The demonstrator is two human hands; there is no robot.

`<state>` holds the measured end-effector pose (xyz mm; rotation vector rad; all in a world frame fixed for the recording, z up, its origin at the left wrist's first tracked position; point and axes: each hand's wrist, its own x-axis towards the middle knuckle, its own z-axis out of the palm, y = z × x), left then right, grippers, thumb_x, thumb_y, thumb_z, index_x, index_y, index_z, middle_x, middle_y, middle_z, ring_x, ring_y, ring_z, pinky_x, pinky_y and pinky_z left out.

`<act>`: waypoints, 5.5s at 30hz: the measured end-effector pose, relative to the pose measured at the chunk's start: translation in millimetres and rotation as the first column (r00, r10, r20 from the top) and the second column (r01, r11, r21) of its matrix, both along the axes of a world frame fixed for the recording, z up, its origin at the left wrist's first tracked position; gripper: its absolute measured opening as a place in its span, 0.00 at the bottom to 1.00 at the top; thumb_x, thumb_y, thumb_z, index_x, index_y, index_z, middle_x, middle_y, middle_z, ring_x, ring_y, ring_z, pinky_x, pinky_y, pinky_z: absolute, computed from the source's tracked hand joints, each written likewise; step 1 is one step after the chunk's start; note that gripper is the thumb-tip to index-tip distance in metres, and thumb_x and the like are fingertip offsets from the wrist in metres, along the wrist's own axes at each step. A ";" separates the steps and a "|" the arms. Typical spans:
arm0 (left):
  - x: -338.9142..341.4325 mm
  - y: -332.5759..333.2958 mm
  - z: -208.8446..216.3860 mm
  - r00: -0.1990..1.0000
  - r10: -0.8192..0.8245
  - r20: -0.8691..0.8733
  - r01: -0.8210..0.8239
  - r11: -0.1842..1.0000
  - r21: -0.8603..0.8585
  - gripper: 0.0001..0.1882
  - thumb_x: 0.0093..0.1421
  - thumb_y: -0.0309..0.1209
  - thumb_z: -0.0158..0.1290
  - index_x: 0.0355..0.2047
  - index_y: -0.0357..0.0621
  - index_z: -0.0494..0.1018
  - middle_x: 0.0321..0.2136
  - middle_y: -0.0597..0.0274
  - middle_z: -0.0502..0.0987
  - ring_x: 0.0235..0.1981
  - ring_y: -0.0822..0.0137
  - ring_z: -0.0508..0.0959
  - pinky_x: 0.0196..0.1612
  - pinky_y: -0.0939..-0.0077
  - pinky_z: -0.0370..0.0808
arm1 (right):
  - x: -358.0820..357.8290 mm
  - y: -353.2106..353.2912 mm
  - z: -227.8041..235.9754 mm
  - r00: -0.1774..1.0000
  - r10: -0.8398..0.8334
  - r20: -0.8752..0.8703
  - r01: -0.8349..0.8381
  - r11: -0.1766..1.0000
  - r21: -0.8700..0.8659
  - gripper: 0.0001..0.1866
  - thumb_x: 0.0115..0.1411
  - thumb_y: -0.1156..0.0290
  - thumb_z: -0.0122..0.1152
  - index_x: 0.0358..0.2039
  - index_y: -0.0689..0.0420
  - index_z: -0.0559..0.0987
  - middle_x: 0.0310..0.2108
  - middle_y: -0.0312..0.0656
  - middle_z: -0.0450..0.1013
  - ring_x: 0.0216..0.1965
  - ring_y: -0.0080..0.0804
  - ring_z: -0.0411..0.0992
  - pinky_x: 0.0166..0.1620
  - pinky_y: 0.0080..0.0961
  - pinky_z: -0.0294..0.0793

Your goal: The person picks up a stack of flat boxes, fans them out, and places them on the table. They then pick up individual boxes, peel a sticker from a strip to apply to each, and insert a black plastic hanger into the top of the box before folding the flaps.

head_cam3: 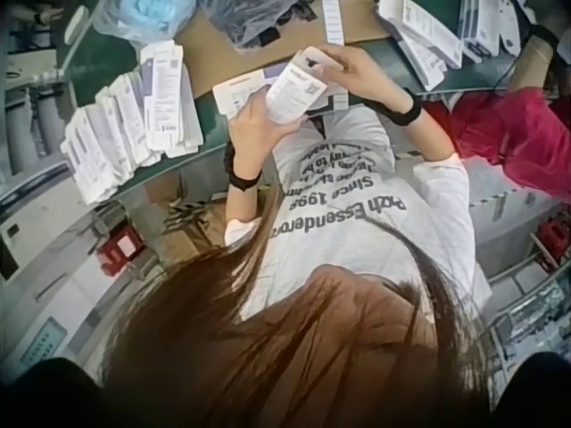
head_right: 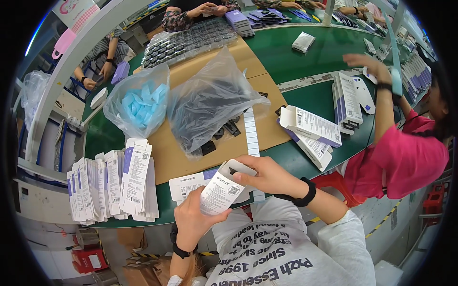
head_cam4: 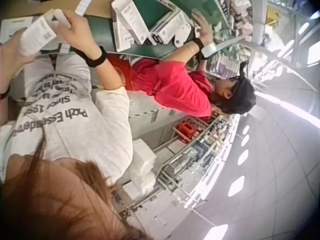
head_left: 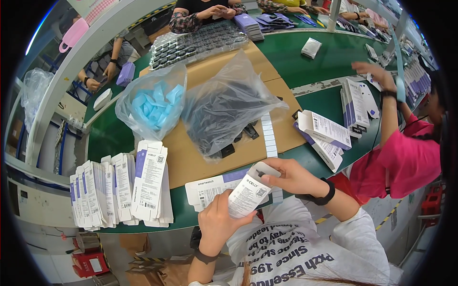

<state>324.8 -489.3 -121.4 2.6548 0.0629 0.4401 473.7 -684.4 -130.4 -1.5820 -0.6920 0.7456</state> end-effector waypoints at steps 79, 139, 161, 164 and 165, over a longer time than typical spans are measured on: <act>-30.0 -57.2 -53.1 0.926 0.177 -0.333 -0.345 0.753 -0.560 0.29 0.44 0.44 0.72 0.38 0.34 0.75 0.29 0.50 0.83 0.30 0.60 0.84 0.33 0.72 0.79 | -28.8 -19.8 42.3 0.560 0.231 0.795 0.091 0.937 -0.336 0.08 0.56 0.71 0.62 0.31 0.58 0.72 0.27 0.42 0.68 0.33 0.41 0.70 0.36 0.35 0.71; -37.7 -45.7 -85.5 0.991 -0.034 0.129 0.125 0.573 -0.810 0.25 0.51 0.17 0.63 0.51 0.35 0.74 0.53 0.53 0.67 0.48 0.61 0.78 0.41 0.75 0.83 | -77.3 -45.6 -70.1 0.981 -0.090 -0.174 0.128 0.966 0.224 0.29 0.55 0.80 0.67 0.58 0.54 0.73 0.61 0.45 0.62 0.49 0.31 0.74 0.49 0.27 0.80; -22.0 -41.1 -68.8 0.993 0.005 -0.118 -0.106 0.480 -0.871 0.15 0.50 0.17 0.64 0.40 0.36 0.78 0.47 0.60 0.69 0.40 0.69 0.78 0.38 0.81 0.84 | -60.1 -48.2 -61.5 0.997 -0.047 0.056 0.040 0.991 0.129 0.16 0.56 0.82 0.64 0.46 0.59 0.81 0.55 0.45 0.66 0.53 0.33 0.71 0.49 0.26 0.78; -22.8 -38.7 -70.0 0.999 -0.031 -0.016 0.005 0.592 -0.806 0.14 0.50 0.17 0.65 0.39 0.37 0.78 0.45 0.59 0.71 0.40 0.69 0.78 0.37 0.81 0.84 | -63.2 -46.1 -58.6 0.989 -0.144 -0.029 0.146 0.985 0.094 0.14 0.55 0.82 0.65 0.42 0.60 0.81 0.49 0.43 0.71 0.52 0.32 0.72 0.51 0.27 0.77; -23.1 -37.1 -71.3 0.997 -0.060 0.053 0.079 0.651 -0.755 0.14 0.50 0.18 0.65 0.38 0.37 0.78 0.44 0.58 0.72 0.40 0.68 0.78 0.36 0.80 0.84 | -65.9 -43.9 -54.7 0.990 -0.141 -0.030 0.143 0.985 0.094 0.14 0.55 0.82 0.65 0.42 0.60 0.81 0.49 0.43 0.71 0.52 0.32 0.72 0.51 0.27 0.77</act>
